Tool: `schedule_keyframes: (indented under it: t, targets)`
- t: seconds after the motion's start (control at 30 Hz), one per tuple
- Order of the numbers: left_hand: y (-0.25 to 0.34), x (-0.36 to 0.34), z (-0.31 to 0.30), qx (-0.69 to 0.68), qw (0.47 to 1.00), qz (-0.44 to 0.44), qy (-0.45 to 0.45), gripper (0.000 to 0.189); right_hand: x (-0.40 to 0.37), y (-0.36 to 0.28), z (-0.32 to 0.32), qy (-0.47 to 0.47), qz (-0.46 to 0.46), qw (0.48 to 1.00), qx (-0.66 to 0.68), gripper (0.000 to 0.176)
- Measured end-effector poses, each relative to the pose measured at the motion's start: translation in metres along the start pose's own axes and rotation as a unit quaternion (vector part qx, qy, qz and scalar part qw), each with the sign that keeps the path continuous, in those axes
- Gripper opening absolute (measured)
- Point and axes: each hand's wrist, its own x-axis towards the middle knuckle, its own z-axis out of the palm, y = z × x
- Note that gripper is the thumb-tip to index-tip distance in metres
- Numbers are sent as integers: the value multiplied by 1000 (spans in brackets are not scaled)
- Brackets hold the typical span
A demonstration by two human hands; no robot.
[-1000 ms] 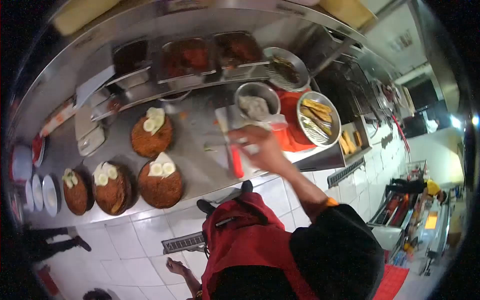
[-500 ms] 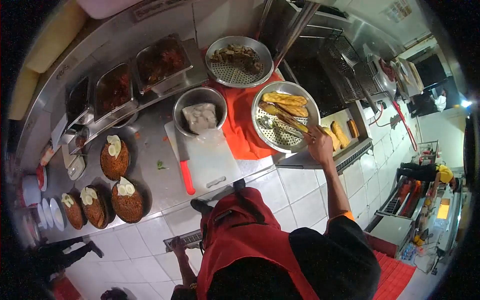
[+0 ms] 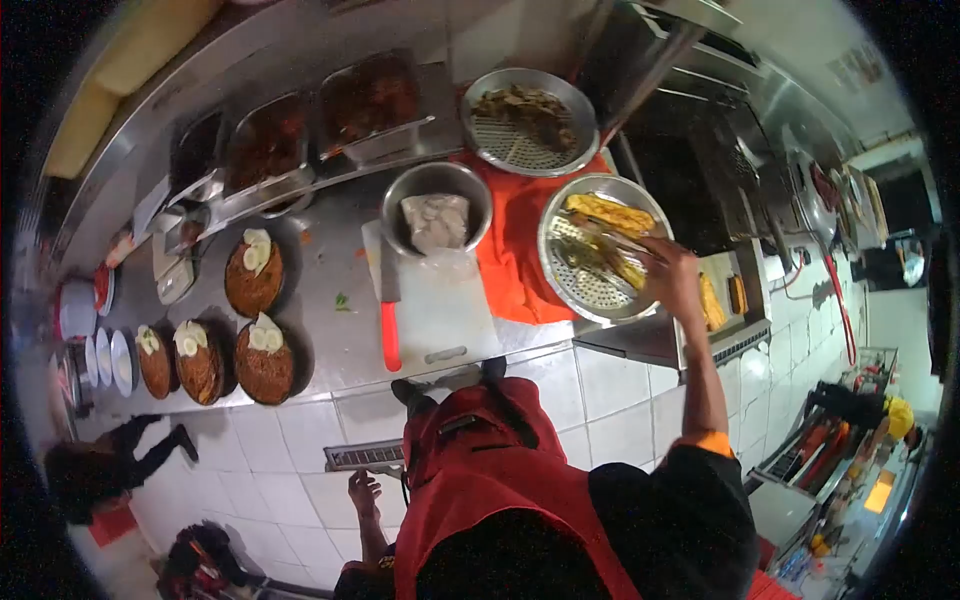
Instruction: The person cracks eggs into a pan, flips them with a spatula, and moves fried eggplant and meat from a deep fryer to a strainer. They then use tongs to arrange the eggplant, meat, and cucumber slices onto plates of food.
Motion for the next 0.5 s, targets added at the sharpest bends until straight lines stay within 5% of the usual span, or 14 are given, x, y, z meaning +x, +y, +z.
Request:
schedule_keyframes:
  t: [0.03,0.07,0.1,0.13,0.17,0.2,0.23,0.27,0.3,0.37,0.43,0.5]
  targets:
    - [-27,20,-15,-11,1000,-5,12,38,-3,-13,-17,-11,27,999,-27,25]
    - [-51,43,-31,-225,955,-114,-154,36,-5,-23,-33,-17,12,999,-31,26]
    - [-77,49,-54,-429,829,-194,-301,34,-5,-37,-45,-20,10,999,-31,26]
    - [-44,-2,-33,-233,968,-24,-94,25,-7,-55,-56,-20,18,999,-29,27]
    - [-66,11,-48,-225,967,-91,-79,20,-6,-74,-63,-25,20,999,-16,28]
    - [-74,13,-52,-310,942,-99,-79,20,-2,-89,-69,-30,25,999,3,29]
    - [-30,-25,-36,-219,976,10,-7,19,3,-107,-74,-36,32,999,22,31]
    - [-39,-8,-46,-215,975,-56,0,23,8,-128,-71,-48,35,998,33,33]
    - [-43,0,-57,-148,989,25,13,31,14,-149,-68,-68,35,996,42,35]
    - [-36,26,-81,-190,977,87,33,36,23,-222,-33,-28,-108,993,-37,40]
    - [-12,59,-108,-81,976,179,89,34,25,-287,10,-39,-101,994,20,40]
    - [37,74,-142,-147,959,222,101,32,20,-375,75,-39,-113,978,173,37]
